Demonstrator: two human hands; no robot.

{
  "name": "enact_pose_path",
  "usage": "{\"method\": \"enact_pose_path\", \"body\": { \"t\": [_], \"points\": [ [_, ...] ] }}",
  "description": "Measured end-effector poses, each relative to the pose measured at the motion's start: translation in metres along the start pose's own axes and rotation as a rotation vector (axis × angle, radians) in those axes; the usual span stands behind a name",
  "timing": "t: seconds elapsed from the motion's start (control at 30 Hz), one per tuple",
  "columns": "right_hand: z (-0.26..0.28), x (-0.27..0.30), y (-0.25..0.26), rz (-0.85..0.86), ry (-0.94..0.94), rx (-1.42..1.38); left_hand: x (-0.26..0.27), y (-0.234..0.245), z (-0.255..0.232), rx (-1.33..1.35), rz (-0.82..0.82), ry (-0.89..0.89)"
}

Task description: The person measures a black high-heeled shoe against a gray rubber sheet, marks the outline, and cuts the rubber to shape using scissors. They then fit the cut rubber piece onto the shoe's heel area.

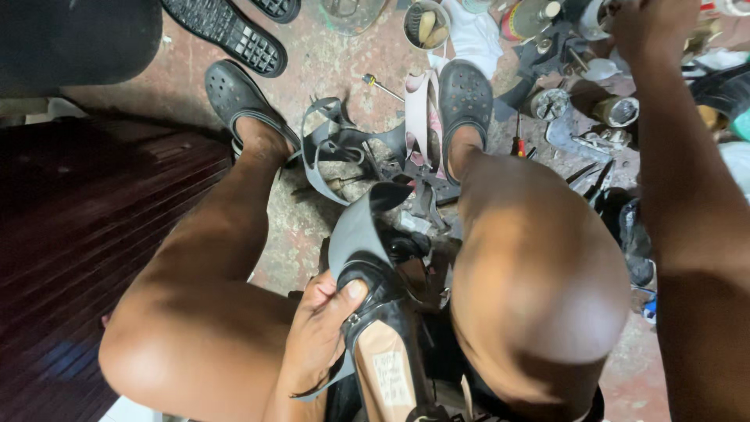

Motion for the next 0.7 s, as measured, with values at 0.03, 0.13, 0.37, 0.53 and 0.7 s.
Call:
{"method": "enact_pose_path", "body": {
  "t": [0.03,0.13,0.37,0.53,0.7],
  "points": [
    [-0.001,0.011,0.013,0.043,-0.089,-0.171,0.003,-0.007,-0.004,-0.020,0.036,-0.024],
    [0.019,0.061,0.058,0.081,-0.294,-1.174,0.012,-0.029,-0.014,-0.132,0.150,-0.109],
    [0.073,0.189,0.235,-0.147,-0.341,-1.512,0.043,-0.070,-0.033,-0.482,0.287,-0.266],
    [0.101,0.273,0.337,0.030,-0.155,-1.189,0.054,-0.083,-0.026,-0.566,0.344,-0.310],
    [0.154,0.283,0.406,0.315,0.080,-0.606,0.059,-0.099,-0.018,-0.522,0.443,-0.312]
  ]
}}
Point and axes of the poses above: each hand's wrist, its own x-axis away from the middle knuckle, its own y-axis out of the back of the hand, z = x × y, the point moved 10 cm from there along -x, towards the middle knuckle, and after that the axes turned 1 degree about -z, right-handed, at the moved point
